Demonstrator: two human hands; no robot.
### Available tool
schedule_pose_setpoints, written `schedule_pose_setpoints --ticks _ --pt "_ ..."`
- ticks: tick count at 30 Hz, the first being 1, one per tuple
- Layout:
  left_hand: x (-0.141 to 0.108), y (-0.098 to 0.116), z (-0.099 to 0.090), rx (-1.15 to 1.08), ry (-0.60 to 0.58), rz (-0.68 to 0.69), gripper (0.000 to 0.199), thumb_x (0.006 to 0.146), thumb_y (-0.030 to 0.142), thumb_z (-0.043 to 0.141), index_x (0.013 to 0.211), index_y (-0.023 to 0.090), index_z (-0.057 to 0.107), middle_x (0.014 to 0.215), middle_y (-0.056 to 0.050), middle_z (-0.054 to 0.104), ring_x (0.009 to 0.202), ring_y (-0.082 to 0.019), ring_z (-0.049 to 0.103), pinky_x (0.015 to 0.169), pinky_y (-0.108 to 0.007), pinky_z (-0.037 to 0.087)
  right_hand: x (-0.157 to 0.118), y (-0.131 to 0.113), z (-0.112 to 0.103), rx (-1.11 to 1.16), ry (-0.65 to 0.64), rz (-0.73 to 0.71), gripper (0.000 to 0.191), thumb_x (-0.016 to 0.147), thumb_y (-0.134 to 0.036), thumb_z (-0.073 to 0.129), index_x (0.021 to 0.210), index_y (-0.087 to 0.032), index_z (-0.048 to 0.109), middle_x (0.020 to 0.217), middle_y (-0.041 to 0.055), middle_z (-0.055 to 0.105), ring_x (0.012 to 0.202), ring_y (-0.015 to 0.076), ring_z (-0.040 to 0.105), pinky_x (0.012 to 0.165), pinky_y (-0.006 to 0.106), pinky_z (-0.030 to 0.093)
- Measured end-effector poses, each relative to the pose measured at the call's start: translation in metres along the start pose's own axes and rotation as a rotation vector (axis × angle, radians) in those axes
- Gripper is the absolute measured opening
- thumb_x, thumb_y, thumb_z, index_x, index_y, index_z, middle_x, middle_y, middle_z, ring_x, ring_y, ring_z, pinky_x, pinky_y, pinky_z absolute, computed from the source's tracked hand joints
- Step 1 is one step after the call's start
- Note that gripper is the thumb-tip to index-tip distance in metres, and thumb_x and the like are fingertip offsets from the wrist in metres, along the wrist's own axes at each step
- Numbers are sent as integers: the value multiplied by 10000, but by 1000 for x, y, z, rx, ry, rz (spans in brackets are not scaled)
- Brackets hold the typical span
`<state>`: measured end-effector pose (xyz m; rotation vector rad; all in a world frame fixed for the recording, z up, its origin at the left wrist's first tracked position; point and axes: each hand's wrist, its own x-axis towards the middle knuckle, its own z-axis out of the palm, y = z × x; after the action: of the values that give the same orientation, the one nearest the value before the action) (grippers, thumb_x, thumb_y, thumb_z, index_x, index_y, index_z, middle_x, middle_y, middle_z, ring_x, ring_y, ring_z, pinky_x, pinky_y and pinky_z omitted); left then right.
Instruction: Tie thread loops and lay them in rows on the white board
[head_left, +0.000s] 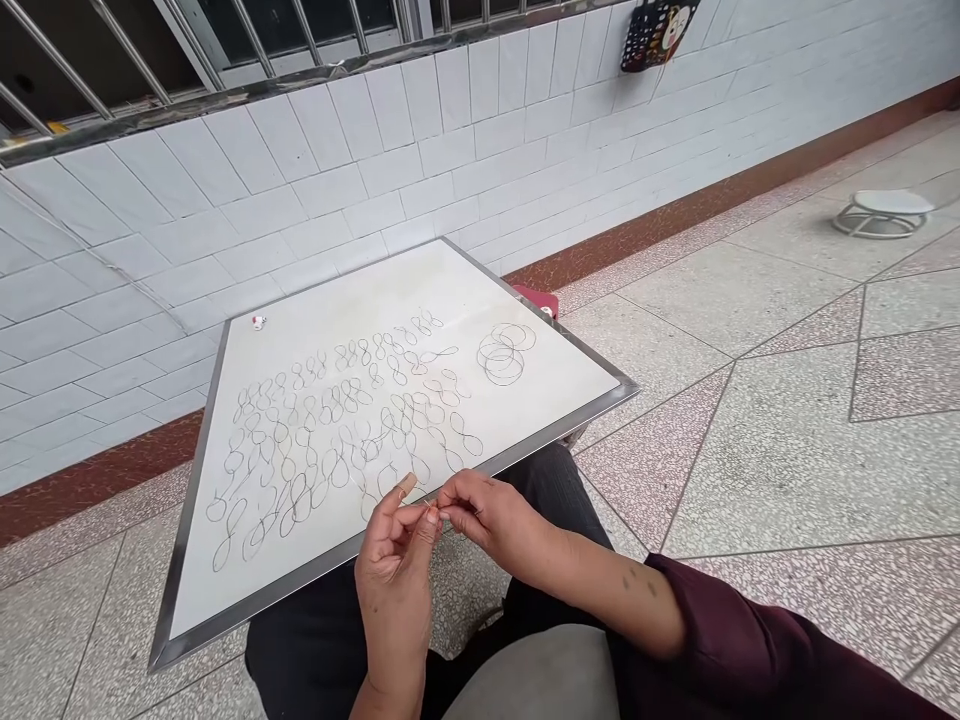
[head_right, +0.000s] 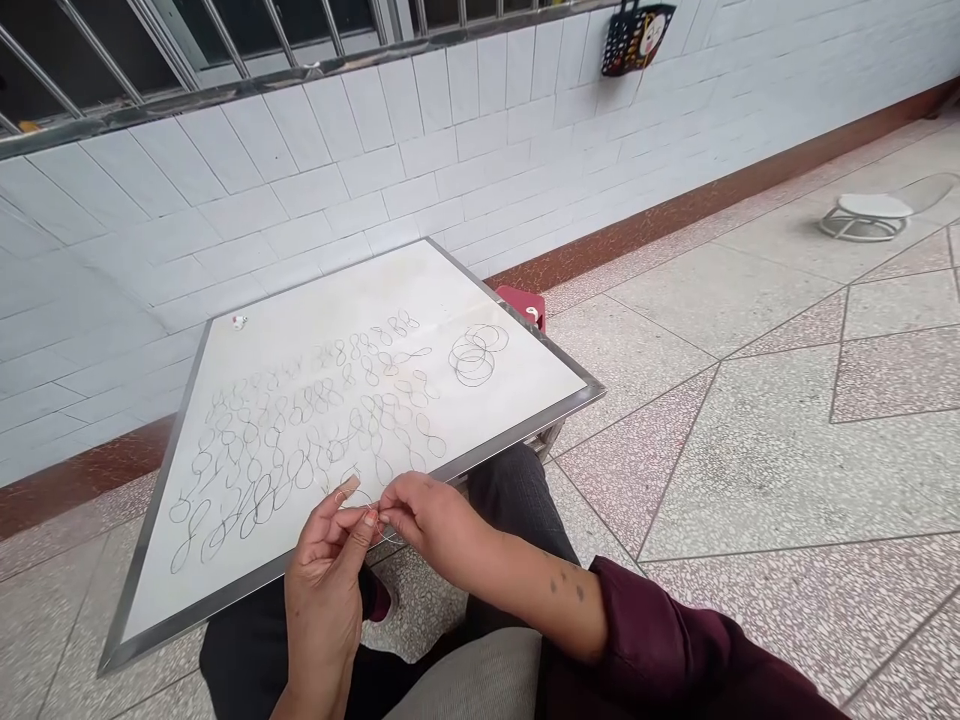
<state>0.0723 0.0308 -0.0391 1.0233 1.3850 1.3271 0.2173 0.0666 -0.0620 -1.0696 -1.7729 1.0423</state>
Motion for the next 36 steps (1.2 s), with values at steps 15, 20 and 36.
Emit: schedule_pose_setpoints --ticks 15,20,36 --pt "2 -3 5 -145 133 -35 627 735 319 823 1310 288 576 946 -3 679 858 -138 655 848 -299 534 -3 -2 6 6 79 -85 58 909 -150 555 876 -197 563 822 12 602 736 138 571 673 251 468" --pt "3 -6 3 -231 93 -71 600 769 324 795 1319 259 564 893 2 697 870 -147 674 898 -327 517 -2 -3 5 57 70 -103 42 912 -165 568 896 -199 587 837 15 616 768 140 590 694 253 485" --pt "6 -6 -2 -119 16 -56 533 805 376 747 1301 255 594 868 -1 731 930 -191 688 959 -375 500 2 2 4 102 -14 -51 71 923 -170 587 881 -205 632 869 18 659 845 152 615 771 276 488"
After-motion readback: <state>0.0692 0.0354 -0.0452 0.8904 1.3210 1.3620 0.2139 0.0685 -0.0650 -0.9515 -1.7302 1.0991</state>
